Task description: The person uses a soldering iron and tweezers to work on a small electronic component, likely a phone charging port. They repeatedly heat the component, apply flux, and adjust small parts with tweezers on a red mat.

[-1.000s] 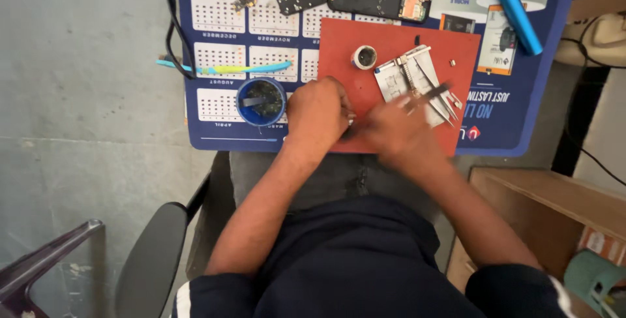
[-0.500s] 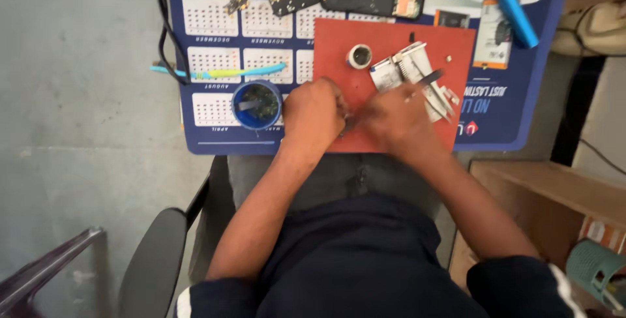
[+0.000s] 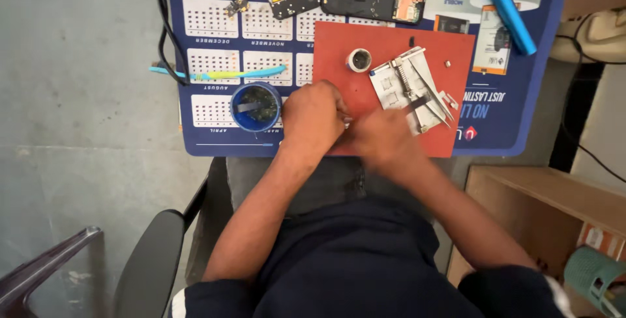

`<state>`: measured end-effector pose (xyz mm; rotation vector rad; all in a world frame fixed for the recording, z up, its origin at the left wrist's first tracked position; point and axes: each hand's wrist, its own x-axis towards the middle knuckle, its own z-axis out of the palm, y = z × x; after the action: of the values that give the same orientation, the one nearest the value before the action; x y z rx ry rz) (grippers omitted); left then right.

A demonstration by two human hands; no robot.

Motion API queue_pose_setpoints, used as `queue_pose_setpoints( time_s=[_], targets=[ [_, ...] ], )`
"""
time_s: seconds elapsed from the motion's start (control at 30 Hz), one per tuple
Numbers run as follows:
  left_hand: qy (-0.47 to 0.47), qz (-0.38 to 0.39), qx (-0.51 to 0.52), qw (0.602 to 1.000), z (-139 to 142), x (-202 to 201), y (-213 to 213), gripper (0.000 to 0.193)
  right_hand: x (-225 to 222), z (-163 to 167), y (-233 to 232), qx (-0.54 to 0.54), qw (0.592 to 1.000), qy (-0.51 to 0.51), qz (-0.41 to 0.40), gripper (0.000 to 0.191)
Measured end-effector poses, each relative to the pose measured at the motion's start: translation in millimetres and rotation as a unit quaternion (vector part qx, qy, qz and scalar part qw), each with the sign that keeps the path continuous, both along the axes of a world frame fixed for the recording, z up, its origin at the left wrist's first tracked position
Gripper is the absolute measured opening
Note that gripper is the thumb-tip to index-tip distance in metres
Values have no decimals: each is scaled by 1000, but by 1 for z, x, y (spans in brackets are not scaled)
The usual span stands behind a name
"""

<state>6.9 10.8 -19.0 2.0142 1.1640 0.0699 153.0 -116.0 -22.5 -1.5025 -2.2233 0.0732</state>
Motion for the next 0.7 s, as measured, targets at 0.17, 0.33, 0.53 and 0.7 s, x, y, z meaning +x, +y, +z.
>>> queue_pose_setpoints(
  time_s=[0.17,0.33,0.53,0.7],
  targets=[
    [-19,-1,-8,1000,-3,-2,-2,8,4,-2,1,-12,999,15,-42,16],
    [-16,-11,10,1000,-5,0,-3,10,3,3,5,-24,995,37,-90,11],
    [-27,-12,19,999,-5,-2,-4,8,-1,3,3,-37,994,46,-96,14],
    [-18,-22,19,999,-4,-3,-1,7,0,-4,2,-27,997,30,-67,15]
  ],
)
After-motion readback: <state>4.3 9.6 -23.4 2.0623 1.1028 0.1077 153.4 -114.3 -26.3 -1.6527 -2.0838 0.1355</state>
